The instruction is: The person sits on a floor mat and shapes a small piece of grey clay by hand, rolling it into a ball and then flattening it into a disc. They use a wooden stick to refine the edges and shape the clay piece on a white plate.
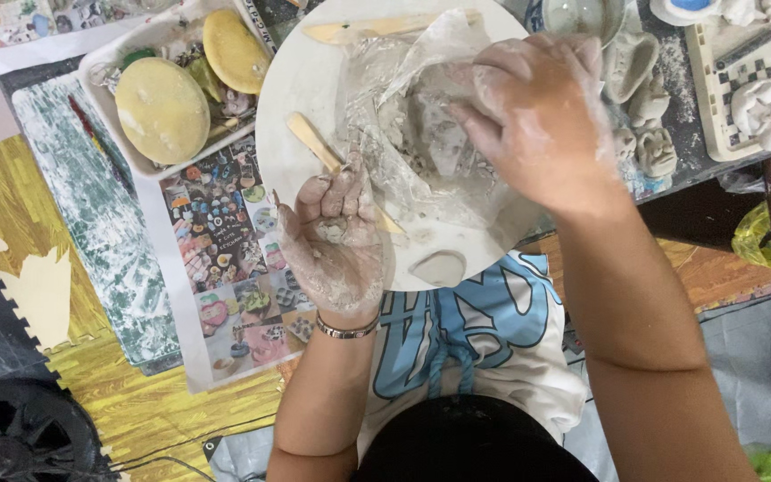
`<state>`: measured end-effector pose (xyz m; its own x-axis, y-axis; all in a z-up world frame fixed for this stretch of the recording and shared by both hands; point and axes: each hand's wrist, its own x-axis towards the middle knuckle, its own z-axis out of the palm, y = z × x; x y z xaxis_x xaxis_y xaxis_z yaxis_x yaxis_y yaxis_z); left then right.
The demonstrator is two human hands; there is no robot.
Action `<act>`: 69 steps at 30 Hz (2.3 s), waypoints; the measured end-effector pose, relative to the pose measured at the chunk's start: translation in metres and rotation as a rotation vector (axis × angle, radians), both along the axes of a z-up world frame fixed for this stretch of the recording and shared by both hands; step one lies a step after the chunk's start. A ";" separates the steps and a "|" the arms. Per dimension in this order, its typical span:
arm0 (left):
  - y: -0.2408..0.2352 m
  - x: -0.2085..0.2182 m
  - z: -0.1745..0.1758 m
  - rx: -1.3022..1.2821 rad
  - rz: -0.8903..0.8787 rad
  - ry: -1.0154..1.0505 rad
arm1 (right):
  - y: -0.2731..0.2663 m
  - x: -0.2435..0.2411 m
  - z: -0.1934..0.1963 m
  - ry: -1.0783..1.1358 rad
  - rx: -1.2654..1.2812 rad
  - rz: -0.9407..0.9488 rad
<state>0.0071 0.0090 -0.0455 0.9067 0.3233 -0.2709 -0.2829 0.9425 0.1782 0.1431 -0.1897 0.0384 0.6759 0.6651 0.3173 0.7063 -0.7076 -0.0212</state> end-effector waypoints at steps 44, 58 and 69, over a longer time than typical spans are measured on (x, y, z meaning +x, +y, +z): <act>0.000 -0.008 -0.001 -0.002 -0.015 -0.097 | -0.006 -0.020 0.006 0.455 0.328 0.086; 0.006 0.003 0.014 0.025 -0.084 -0.058 | 0.077 -0.064 -0.006 0.475 0.328 0.340; 0.011 0.002 0.015 -0.071 -0.066 -0.107 | 0.014 -0.025 0.024 0.227 0.148 0.090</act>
